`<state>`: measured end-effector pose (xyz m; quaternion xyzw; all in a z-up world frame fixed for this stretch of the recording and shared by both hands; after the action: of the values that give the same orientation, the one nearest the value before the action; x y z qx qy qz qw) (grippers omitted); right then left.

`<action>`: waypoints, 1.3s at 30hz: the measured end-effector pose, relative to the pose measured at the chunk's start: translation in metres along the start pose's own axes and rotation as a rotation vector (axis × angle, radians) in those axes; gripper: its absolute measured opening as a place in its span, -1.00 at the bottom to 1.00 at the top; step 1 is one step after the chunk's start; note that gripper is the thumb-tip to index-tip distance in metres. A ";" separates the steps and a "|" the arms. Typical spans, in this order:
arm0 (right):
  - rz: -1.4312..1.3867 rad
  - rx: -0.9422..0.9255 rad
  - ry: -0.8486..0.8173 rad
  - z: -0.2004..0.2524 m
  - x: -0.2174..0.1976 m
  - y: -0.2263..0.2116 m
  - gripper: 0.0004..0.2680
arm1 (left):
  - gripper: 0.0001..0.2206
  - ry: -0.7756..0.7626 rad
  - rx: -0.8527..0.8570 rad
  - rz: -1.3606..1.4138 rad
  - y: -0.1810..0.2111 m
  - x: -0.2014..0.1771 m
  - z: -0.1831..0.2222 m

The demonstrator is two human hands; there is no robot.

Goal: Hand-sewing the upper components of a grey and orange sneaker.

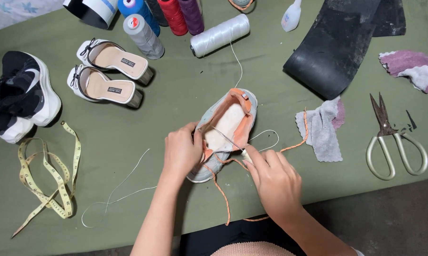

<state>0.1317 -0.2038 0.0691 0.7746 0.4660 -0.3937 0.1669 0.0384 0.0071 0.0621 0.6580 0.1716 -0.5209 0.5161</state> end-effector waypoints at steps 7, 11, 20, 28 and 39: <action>0.026 -0.166 0.063 -0.004 -0.026 -0.027 -0.67 | -0.69 0.019 -0.034 0.077 -0.005 0.003 0.009; -0.023 -0.134 0.054 0.000 -0.022 -0.026 -0.67 | -0.67 0.008 -0.047 0.098 -0.008 0.005 0.008; -0.023 -0.034 0.100 0.022 -0.005 -0.016 -0.81 | -0.64 0.022 -0.040 0.091 -0.012 0.009 0.012; -0.095 0.024 -0.008 0.032 0.003 -0.013 -0.77 | -0.65 0.117 0.013 0.137 -0.017 0.012 0.014; -0.518 0.622 0.264 0.044 -0.018 0.068 -0.87 | -0.61 0.118 -0.002 0.173 -0.022 0.015 0.016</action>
<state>0.1649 -0.2768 0.0473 0.6891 0.5219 -0.4416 -0.2402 0.0199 -0.0026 0.0393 0.6994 0.1448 -0.4344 0.5488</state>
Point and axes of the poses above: each hand's wrist, its own z-axis away from the middle knuckle, its own x-axis out of the palm, y = z × x, the point moved 5 cm from there along -z, towards the middle knuckle, and after that the axes turned 13 degrees about y, right-handed, at the moved point
